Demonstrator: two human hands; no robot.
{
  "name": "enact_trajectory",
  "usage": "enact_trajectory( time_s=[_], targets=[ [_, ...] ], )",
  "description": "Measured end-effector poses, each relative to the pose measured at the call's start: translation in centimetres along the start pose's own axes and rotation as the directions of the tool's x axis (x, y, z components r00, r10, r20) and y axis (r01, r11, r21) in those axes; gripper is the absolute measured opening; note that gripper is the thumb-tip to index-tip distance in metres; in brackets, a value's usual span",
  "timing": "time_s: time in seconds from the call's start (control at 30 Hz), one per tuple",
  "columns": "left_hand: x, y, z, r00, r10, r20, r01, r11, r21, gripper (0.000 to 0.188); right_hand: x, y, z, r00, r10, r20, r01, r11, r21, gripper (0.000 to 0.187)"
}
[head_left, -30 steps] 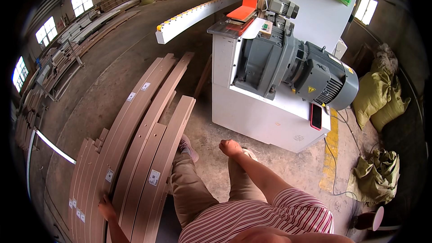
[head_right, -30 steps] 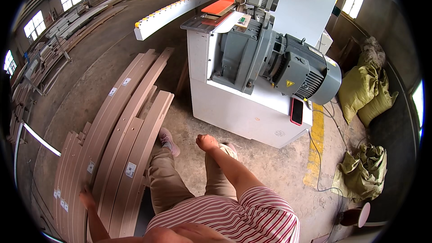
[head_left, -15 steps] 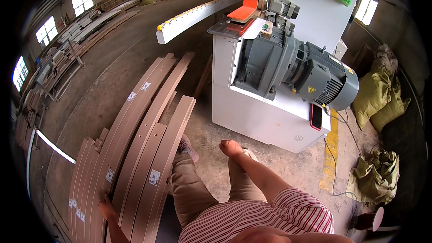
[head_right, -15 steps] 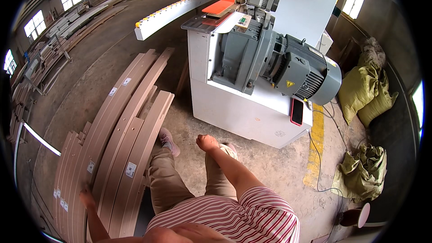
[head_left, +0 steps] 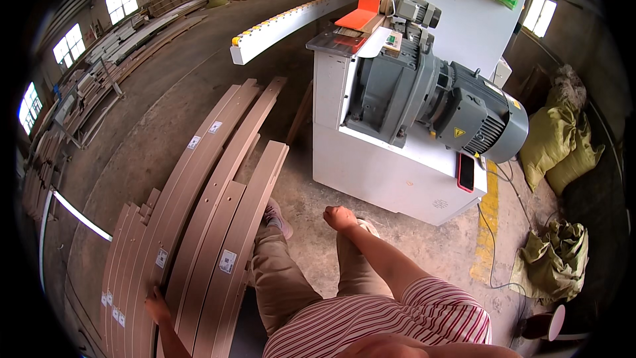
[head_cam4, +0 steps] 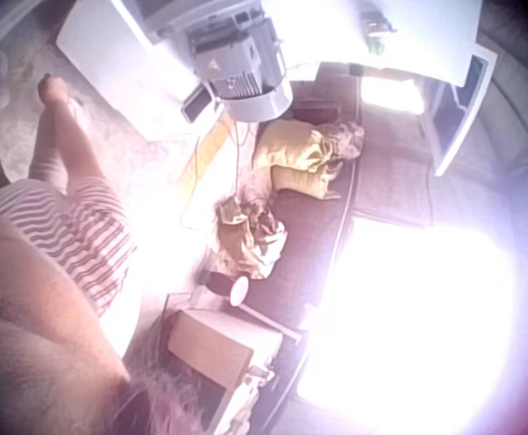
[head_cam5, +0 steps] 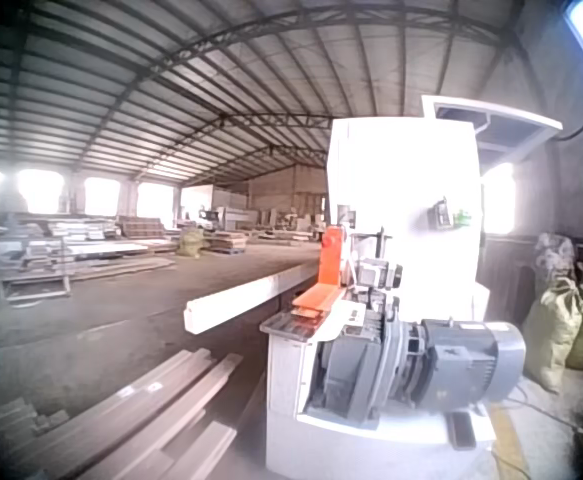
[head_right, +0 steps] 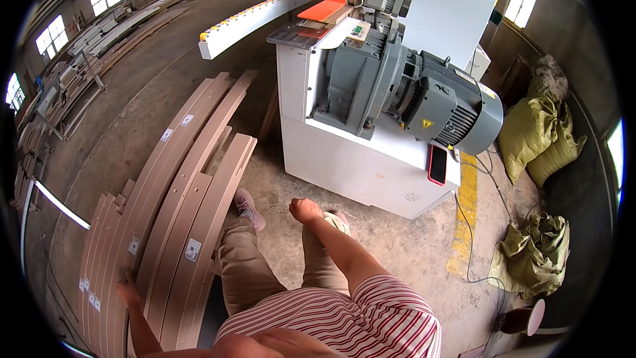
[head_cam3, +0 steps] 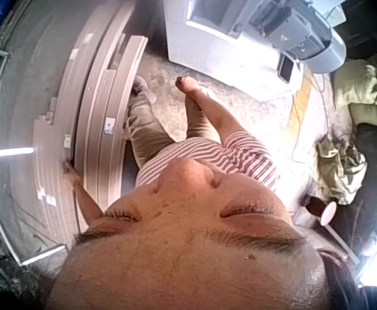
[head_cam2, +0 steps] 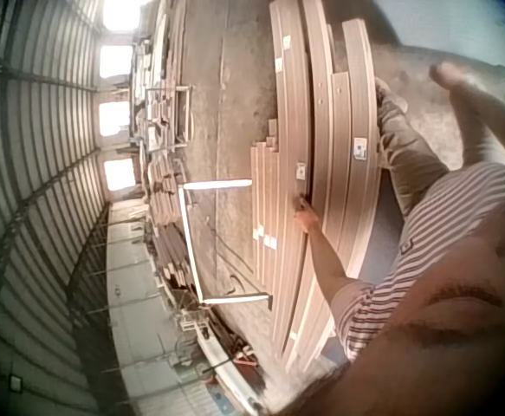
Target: The person repeatedly picks up long, light-colored wooden planks from a pile on the floor and places them onto a nearby stack. The person handles the planks by hand, lifting and positioning them one at a time in a repetitive manner.
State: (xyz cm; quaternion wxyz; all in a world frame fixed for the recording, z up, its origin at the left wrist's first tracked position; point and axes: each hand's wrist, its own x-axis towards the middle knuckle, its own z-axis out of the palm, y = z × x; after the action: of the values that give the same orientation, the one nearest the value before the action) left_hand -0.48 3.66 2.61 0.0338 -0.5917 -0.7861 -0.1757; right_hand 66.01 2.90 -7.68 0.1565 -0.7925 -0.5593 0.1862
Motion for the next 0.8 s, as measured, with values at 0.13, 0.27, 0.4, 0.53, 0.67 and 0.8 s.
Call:
enact_trajectory(
  time_s=[0.13,0.27,0.4,0.53,0.67,0.8],
  targets=[
    [0.0,-0.3,0.1,0.999,0.015,-0.031,-0.016,1.0,-0.015,0.04,-0.1,0.0,0.0,1.0,-0.004,-0.015,0.004,1.0,0.005,0.031],
    [0.1,-1.2,0.8,0.998,0.021,-0.062,-0.023,0.999,-0.033,0.04,0.2,0.2,0.3,1.0,-0.023,-0.015,0.023,1.0,-0.004,0.032],
    [0.0,-0.7,0.3,0.999,0.023,-0.024,-0.023,1.0,-0.007,0.039,0.0,0.2,0.3,1.0,-0.016,-0.023,0.016,1.0,0.001,0.031],
    [-0.4,-0.9,-0.2,1.0,0.016,-0.022,-0.016,1.0,0.002,0.038,0.1,-0.2,0.5,1.0,-0.024,-0.004,0.024,1.0,-0.003,0.031],
    [-0.1,2.0,-0.8,1.0,-0.009,0.008,0.009,1.0,0.025,0.038,1.6,2.2,0.8,0.997,-0.073,-0.017,0.075,0.989,0.129,0.03],
    [-0.5,0.3,-0.7,1.0,-0.015,-0.02,0.015,1.0,0.005,0.037,5.2,-2.3,-6.4,0.999,-0.029,-0.023,0.038,0.786,0.617,0.032]
  ],
)
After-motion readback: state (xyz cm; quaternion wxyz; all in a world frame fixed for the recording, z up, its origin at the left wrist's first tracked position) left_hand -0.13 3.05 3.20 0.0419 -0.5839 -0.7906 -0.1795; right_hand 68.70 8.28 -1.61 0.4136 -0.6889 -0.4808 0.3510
